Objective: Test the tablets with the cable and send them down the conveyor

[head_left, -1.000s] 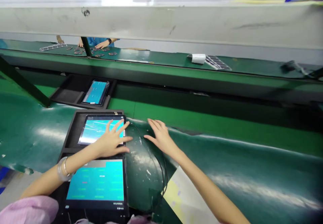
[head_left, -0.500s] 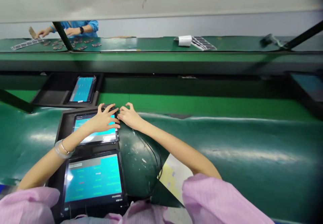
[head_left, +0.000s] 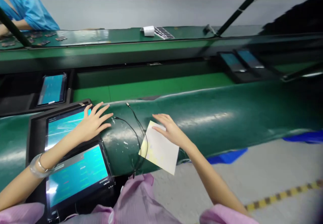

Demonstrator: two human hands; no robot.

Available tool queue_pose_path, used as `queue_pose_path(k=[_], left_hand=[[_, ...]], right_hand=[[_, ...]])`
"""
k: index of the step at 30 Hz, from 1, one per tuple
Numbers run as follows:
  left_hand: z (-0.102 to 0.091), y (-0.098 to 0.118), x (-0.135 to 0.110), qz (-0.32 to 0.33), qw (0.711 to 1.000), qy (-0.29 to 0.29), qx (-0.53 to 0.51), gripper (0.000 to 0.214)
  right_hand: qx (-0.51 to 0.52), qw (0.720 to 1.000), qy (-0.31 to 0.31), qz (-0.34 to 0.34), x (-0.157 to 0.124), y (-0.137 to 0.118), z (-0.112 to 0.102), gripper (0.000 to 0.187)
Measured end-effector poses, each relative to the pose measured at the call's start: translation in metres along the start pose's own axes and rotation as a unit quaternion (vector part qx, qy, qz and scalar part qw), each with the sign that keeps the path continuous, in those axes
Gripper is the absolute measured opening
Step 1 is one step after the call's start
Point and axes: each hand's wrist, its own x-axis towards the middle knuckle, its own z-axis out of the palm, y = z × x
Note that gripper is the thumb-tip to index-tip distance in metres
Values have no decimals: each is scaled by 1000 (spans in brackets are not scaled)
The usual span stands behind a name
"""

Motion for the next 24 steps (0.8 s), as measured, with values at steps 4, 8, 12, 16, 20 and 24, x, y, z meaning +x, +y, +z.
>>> queue_pose_path(k=[4, 8, 12, 16, 20, 24], left_hand=[[14, 59, 17, 107, 993, -37, -34, 40], [44, 114, 36, 205, 972, -68, -93, 37], [88, 161, 57, 228, 942, -138, -202, 44], [121, 189, 73, 206, 915, -185, -293, 47], [122, 197, 74, 109, 883, -192, -415, 60], [96, 192, 64, -19, 804, -208, -557, 77]], right_hand=[[-30, 995, -3, 91, -105, -5, 27, 66], [30, 931, 189, 310, -164, -15, 62, 75], [138, 793, 401, 438, -180, -31, 92, 96], [258, 697, 475, 472, -183, -51, 107, 64], [348, 632, 522, 455, -192, -83, 85, 49], [438, 615, 516, 404, -183, -111, 48, 52]])
